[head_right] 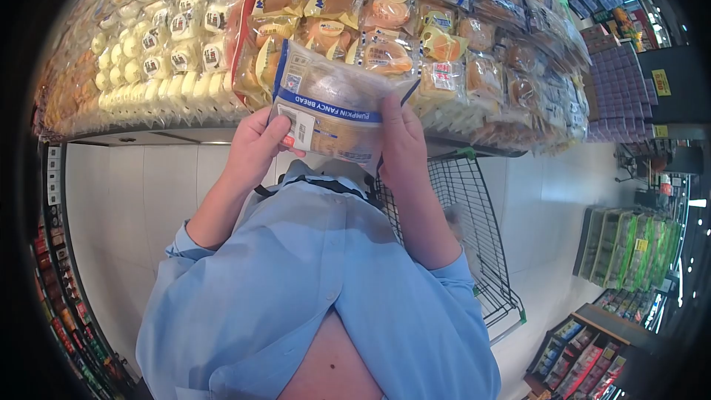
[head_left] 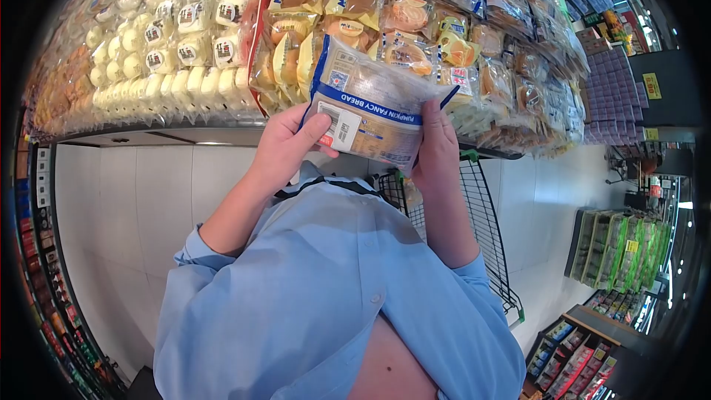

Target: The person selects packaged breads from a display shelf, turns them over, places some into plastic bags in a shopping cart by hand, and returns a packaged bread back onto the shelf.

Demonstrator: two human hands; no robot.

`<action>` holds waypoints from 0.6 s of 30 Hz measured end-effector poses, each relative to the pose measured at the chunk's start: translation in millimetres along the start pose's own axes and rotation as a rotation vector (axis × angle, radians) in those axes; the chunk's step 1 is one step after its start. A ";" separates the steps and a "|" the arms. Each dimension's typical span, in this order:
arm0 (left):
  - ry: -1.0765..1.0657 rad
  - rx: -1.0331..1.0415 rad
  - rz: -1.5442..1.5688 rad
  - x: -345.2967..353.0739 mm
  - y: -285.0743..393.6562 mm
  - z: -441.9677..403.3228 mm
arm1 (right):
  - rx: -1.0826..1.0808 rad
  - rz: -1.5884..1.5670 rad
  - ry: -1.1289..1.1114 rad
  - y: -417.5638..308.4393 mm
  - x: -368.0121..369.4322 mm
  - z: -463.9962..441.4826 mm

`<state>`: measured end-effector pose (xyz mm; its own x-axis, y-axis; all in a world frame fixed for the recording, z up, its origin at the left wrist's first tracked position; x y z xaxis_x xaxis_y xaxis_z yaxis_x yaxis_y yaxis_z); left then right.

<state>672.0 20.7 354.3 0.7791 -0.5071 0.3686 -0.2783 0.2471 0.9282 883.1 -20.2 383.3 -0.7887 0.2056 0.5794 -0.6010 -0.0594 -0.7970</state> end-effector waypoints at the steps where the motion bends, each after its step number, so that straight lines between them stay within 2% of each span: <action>1: 0.010 0.002 0.004 1.5 -0.9 0.7 | -0.004 -0.007 0.016 -1.2 0.9 0.9; 18: 0.098 -0.019 0.029 32.2 -22.1 4.2 | 0.041 0.009 -0.085 -15.6 -28.1 -0.1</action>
<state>700.9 -4.6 345.9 0.8223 -0.4167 0.3876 -0.2917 0.2764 0.9157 914.6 -24.9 379.5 -0.8014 0.1210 0.5858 -0.5970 -0.1011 -0.7958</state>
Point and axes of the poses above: each hand's wrist, its own z-axis away from the middle knuckle, its own x-axis out of the palm, y = z × x, the point moved 3 cm from there along -z, towards the middle knuckle, and after that the axes turned 4 degrees about -z, right-handed, at the moved point
